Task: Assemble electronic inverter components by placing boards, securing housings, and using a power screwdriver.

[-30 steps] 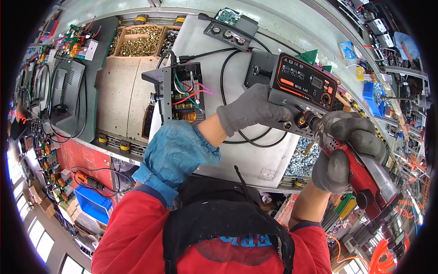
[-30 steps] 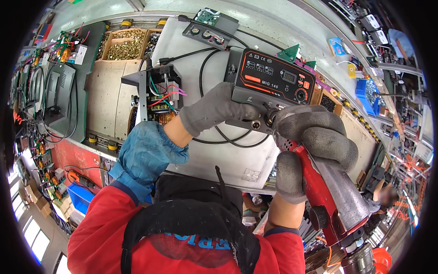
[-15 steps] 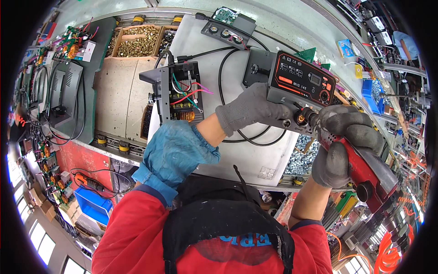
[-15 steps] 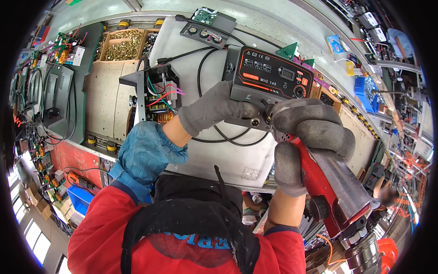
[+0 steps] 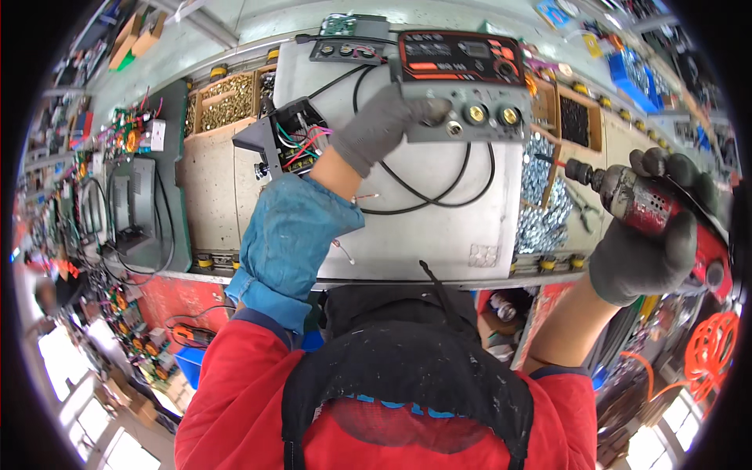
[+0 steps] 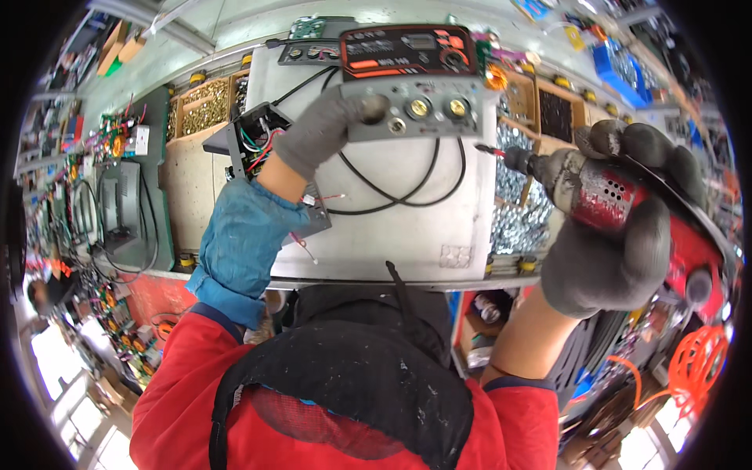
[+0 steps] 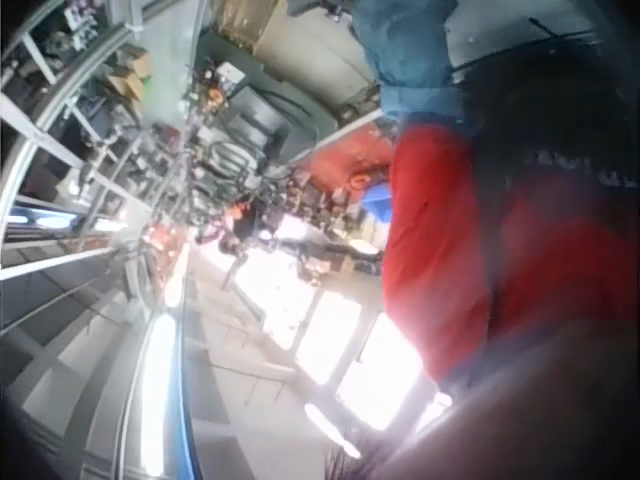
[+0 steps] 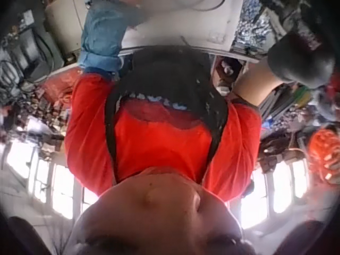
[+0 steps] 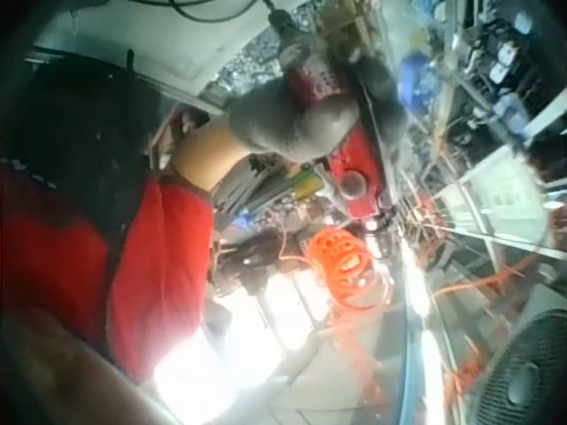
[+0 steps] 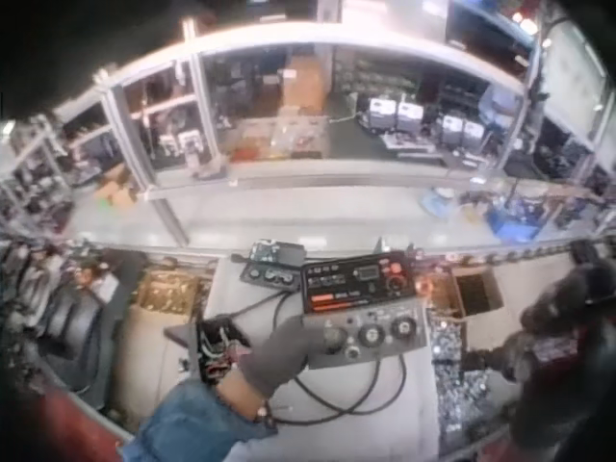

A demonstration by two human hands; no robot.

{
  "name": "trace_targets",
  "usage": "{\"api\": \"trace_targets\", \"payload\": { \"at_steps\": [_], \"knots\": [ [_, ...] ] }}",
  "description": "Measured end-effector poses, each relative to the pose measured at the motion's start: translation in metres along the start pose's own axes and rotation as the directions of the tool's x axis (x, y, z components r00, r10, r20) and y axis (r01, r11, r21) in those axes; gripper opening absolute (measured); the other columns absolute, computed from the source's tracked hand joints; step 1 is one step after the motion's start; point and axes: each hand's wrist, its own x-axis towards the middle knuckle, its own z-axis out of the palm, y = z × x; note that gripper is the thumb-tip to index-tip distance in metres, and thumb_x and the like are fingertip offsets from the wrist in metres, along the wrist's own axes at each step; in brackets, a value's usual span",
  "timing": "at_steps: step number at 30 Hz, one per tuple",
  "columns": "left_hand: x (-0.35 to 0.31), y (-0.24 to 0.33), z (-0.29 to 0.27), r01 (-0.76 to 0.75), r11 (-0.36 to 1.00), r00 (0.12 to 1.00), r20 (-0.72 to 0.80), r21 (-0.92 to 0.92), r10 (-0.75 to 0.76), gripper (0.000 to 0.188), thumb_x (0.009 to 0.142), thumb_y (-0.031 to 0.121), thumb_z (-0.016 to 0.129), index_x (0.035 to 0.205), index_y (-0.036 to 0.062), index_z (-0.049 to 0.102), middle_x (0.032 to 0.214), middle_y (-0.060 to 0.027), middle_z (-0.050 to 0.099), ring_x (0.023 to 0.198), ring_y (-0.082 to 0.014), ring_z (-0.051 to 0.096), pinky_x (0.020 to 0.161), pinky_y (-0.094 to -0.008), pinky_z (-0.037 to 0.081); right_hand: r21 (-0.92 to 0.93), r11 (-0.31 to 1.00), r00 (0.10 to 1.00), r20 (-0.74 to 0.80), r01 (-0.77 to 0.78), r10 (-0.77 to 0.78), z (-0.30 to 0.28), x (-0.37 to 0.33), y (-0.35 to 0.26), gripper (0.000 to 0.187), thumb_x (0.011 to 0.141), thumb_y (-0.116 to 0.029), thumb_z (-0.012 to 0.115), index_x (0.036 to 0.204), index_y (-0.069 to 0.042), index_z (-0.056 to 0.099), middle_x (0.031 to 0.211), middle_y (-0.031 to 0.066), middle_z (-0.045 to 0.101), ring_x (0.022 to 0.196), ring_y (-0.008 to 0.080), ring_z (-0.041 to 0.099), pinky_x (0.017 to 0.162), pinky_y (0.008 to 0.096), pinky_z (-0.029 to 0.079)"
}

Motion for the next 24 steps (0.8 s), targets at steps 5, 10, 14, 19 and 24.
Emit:
{"api": "trace_targets", "payload": {
  "at_steps": [5,10,14,19,24],
  "knots": [
    [-0.004,-0.003,-0.009,-0.164,0.978,0.982,0.113,0.131,0.149,0.027,0.091,-0.006,0.055,0.114,0.0031,0.063,0.109,-0.0048,0.065,0.101,-0.0176,0.063,0.091,-0.0288,0.05,-0.218,0.825,0.706,-0.654,-0.521,0.273,-0.109,-0.124,0.014,0.022,0.087,-0.01,0.064,0.106,0.002,0.062,0.091,0.0073,0.063,0.082,0.0169,0.062,0.067,0.0366,0.054],
    [-0.011,-0.008,-0.018,-0.233,0.703,0.966,0.075,0.672,0.249,0.027,0.091,0.002,0.057,0.117,-0.0002,0.061,0.113,-0.0052,0.062,0.101,-0.017,0.061,0.09,-0.0286,0.05,-0.37,0.335,0.488,-0.769,-0.867,0.414,-0.238,-0.291,0.049,0.036,0.075,-0.008,0.075,0.108,-0.002,0.061,0.079,0.0016,0.062,0.069,0.0169,0.06,0.064,0.0323,0.049],
    [-0.036,-0.02,0.012,0.006,0.921,0.99,-0.132,0.39,0.049,0.033,0.092,0.022,0.063,0.118,0.0007,0.06,0.114,-0.0051,0.063,0.103,-0.0156,0.06,0.088,-0.0284,0.05,-0.553,-0.358,0.505,-0.833,-0.753,0.224,-0.29,-0.381,0.03,0.05,0.072,-0.021,0.078,0.116,-0.008,0.059,0.101,0.0146,0.066,0.091,0.0339,0.065,0.08,0.0442,0.051],
    [-0.076,-0.06,0.061,0.142,0.819,0.98,-0.194,0.556,-0.038,0.066,0.08,0.031,0.08,0.131,-0.0001,0.051,0.114,-0.0073,0.065,0.106,-0.0173,0.059,0.091,-0.0334,0.048,-0.51,-0.608,0.456,-0.852,-0.609,0.257,-0.324,-0.402,0.011,0.069,0.074,-0.036,0.079,0.132,-0.016,0.049,0.124,0.0166,0.058,0.115,0.0388,0.056,0.093,0.0494,0.047],
    [-0.108,-0.127,0.085,0.236,0.674,0.942,-0.336,0.7,0.019,0.09,0.067,0.031,0.091,0.139,0.0019,0.046,0.127,-0.0127,0.061,0.119,-0.0229,0.055,0.103,-0.0355,0.042,-0.372,-0.707,0.354,-0.917,-0.601,0.182,-0.333,-0.388,0.022,0.084,0.075,-0.044,0.077,0.144,-0.017,0.036,0.155,0.0154,0.031,0.141,0.0354,0.032,0.107,0.0511,0.038]
  ]
}}
